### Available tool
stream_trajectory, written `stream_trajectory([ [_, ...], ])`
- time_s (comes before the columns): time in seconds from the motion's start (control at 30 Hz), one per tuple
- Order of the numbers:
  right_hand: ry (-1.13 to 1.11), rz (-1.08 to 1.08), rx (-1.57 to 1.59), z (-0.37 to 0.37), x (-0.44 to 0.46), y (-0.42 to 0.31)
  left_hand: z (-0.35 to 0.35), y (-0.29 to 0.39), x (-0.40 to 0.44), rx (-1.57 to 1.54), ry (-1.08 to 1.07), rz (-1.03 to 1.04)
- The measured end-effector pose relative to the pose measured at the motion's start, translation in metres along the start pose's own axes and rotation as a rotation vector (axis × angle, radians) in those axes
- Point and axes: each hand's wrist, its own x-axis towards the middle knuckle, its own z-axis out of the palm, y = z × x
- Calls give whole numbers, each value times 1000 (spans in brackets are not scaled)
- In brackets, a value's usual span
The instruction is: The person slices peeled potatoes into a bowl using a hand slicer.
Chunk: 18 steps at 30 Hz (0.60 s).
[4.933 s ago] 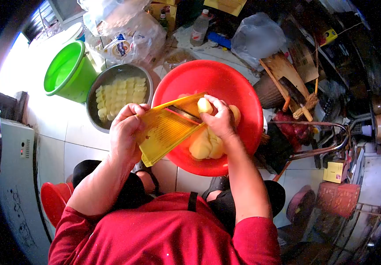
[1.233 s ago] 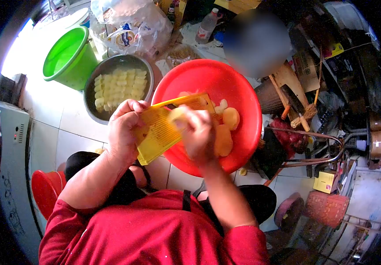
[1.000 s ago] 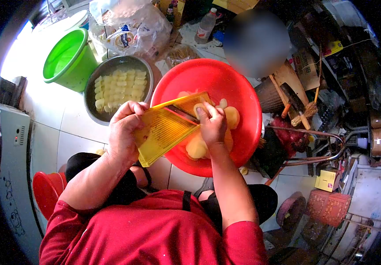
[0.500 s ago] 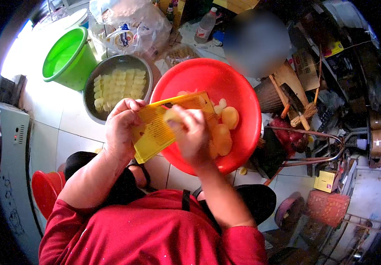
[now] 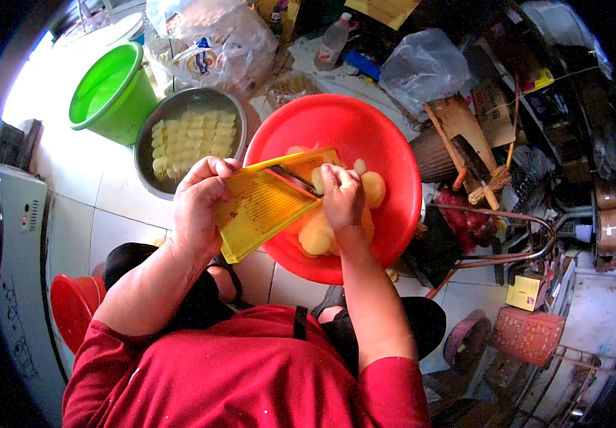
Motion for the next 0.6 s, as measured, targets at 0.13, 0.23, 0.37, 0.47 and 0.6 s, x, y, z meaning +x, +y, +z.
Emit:
stream_trajectory([
  [0.13, 18, 119, -167, 9, 26, 3, 1, 1, 0, 18, 3, -23],
  [0.23, 9, 125, -305, 9, 33, -7, 3, 3, 0, 31, 24, -33],
  [0.37, -100, -33, -288, 4, 21, -46, -2, -1, 2, -9, 7, 7],
  [0.47, -180, -135, -72, 5, -8, -100, -3, -2, 1, 7, 12, 10],
  [0.6, -97, -267, -84, 13, -7, -93, -3, -5, -2, -15, -4, 8],
])
